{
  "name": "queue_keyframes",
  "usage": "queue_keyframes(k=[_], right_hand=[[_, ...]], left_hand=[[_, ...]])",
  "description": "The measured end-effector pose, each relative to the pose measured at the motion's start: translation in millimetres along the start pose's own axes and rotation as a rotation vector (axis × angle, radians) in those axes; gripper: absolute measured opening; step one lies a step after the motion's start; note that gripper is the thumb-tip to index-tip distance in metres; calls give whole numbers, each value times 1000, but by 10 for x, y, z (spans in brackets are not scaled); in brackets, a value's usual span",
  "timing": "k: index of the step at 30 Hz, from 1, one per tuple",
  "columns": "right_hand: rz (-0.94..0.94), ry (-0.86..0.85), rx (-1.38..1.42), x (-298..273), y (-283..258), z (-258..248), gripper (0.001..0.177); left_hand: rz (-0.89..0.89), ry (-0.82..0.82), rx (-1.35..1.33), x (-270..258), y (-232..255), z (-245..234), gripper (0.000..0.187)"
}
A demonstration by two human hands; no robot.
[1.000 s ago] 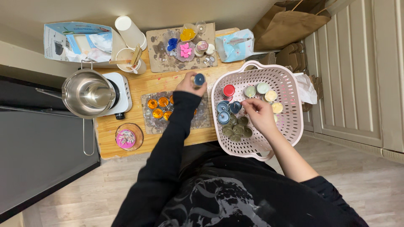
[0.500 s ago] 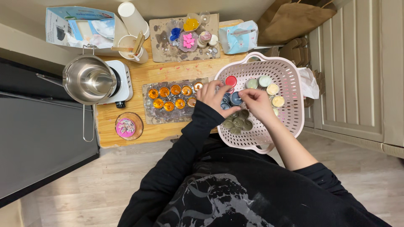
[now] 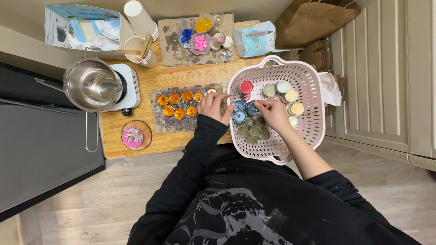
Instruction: The person sorts and arranges small tealight candles, moving them from a glass plate into a pink plastic basket and onto a wooden table surface by hand.
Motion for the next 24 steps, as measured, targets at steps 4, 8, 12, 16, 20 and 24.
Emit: queue_keyframes(k=[4,8,12,16,20,24], right_hand=[[2,-28,-11,-16,24,-23,20],[-47,18,-80,-28,61,-172,19],[24,14,-69,-46,147,-187,18],[10,-19,-63,-7,16,-90,17],[21,-40,13,39,-170,-18,19],[-27,-78,100,102,-398,47,20]], left_hand=[[-33,-32,-4,-1,-21,29,34],[-5,-12,11,-11,-12,24,34],[-15,-30,8,-5,-45,25,33],[-35,-60,10,-1,-69,39,33],[-11,-33,6,-11,-51,-3,35],[-31,-31,-3,-26,-71,-40,36]])
Point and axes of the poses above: each hand's wrist, its own x-axis towards the middle knuckle, its own z-axis out of the palm, y = z × x, the point moved 9 cm from there along x, towards the middle knuckle, and after that the axes turned 7 degrees about -z, right-handed, at the moved point
